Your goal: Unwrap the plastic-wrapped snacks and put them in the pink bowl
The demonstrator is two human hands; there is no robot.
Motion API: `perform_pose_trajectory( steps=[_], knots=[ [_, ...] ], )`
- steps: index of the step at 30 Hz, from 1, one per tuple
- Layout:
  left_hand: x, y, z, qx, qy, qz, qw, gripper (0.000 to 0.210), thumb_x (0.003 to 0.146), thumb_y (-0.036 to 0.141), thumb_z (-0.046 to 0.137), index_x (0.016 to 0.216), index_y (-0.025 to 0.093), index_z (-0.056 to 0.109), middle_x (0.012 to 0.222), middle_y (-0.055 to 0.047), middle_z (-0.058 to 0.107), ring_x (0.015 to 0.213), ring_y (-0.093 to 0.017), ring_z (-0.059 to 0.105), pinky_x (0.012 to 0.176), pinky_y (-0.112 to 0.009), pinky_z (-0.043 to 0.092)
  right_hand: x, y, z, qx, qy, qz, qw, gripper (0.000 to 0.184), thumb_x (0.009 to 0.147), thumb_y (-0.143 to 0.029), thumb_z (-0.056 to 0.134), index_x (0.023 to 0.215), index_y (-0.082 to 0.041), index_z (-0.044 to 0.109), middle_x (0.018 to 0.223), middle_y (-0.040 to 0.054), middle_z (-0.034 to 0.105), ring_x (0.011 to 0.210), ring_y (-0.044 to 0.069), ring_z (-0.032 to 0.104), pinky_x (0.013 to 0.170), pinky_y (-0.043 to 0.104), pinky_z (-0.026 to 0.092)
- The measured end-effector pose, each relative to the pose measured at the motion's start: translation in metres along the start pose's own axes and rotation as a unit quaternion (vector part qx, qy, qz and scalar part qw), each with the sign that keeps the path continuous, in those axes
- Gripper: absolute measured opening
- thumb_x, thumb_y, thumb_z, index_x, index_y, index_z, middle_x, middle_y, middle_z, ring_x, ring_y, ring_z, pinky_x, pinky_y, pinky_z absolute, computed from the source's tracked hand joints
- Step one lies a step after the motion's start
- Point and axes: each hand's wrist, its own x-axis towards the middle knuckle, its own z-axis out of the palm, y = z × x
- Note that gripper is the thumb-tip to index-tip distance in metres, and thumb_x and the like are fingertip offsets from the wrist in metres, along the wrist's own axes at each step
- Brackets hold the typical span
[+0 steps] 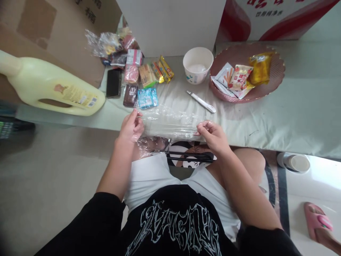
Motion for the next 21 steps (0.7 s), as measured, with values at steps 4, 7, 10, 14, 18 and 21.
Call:
perform_pose_trajectory(
  steps=[4,7,10,14,18,21],
  knots=[
    [0.006,-0.012,-0.005,-0.001,-0.007,0.031,1.0,0.048,0.075,0.062,0.082,0.079,0.019,0.06,0.047,0.009,0.052,0.03,-0.001,0.03,0.032,-0.016,0.017,-0.007,0.004,0.001,0.062,0.062,0.006,0.996,0.041,0.081,-0.063,0.079,0.089,-0.027,0.062,0.051,-0.0106,0.046,0.038,0.008,0.041,0.045,0.025,0.043],
    [0.007,-0.024,-0.008,-0.028,-0.067,0.049,0.996,0.068,0.066,0.072,0.083,0.106,0.022,0.062,0.064,0.003,0.071,0.038,-0.004,0.048,0.039,-0.016,0.035,0.005,0.009,0.003,0.119,0.088,-0.004,0.989,0.041,0.081,-0.059,0.079,0.1,-0.032,0.055,0.048,-0.0148,0.031,0.034,0.008,0.027,0.041,0.024,0.036],
    [0.005,-0.036,-0.011,-0.012,-0.121,0.07,0.99,0.099,0.055,0.063,0.094,0.136,0.027,0.05,0.084,-0.002,0.079,0.062,-0.012,0.072,0.059,-0.02,0.055,0.019,0.015,0.004,0.146,0.13,-0.017,0.981,0.048,0.077,-0.053,0.083,0.105,-0.034,0.049,0.057,-0.0128,0.04,0.044,0.009,0.041,0.047,0.023,0.042],
    [0.004,-0.047,-0.012,0.061,-0.116,0.109,0.985,0.088,0.069,0.051,0.091,0.141,0.027,0.046,0.083,-0.001,0.078,0.063,-0.014,0.074,0.059,-0.022,0.056,0.023,0.014,0.008,0.149,0.105,-0.057,0.982,0.06,0.075,-0.049,0.084,0.12,-0.038,0.046,0.076,-0.0084,0.059,0.062,0.012,0.059,0.063,0.028,0.054],
    [0.004,-0.046,-0.008,0.092,-0.074,0.14,0.983,0.062,0.075,0.057,0.084,0.12,0.023,0.056,0.068,0.002,0.073,0.049,-0.011,0.066,0.047,-0.019,0.048,0.014,0.005,0.012,0.087,0.076,-0.059,0.992,0.059,0.074,-0.043,0.086,0.12,-0.039,0.049,0.082,-0.0072,0.062,0.058,0.013,0.058,0.06,0.03,0.054],
    [0.002,-0.041,-0.005,0.092,-0.032,0.16,0.982,0.05,0.077,0.058,0.083,0.106,0.025,0.06,0.058,0.007,0.065,0.038,-0.007,0.052,0.038,-0.017,0.036,0.009,0.001,0.01,0.016,0.101,-0.036,0.994,0.04,0.081,-0.048,0.078,0.112,-0.034,0.057,0.089,-0.0049,0.065,0.045,0.007,0.042,0.052,0.028,0.048]
  ],
)
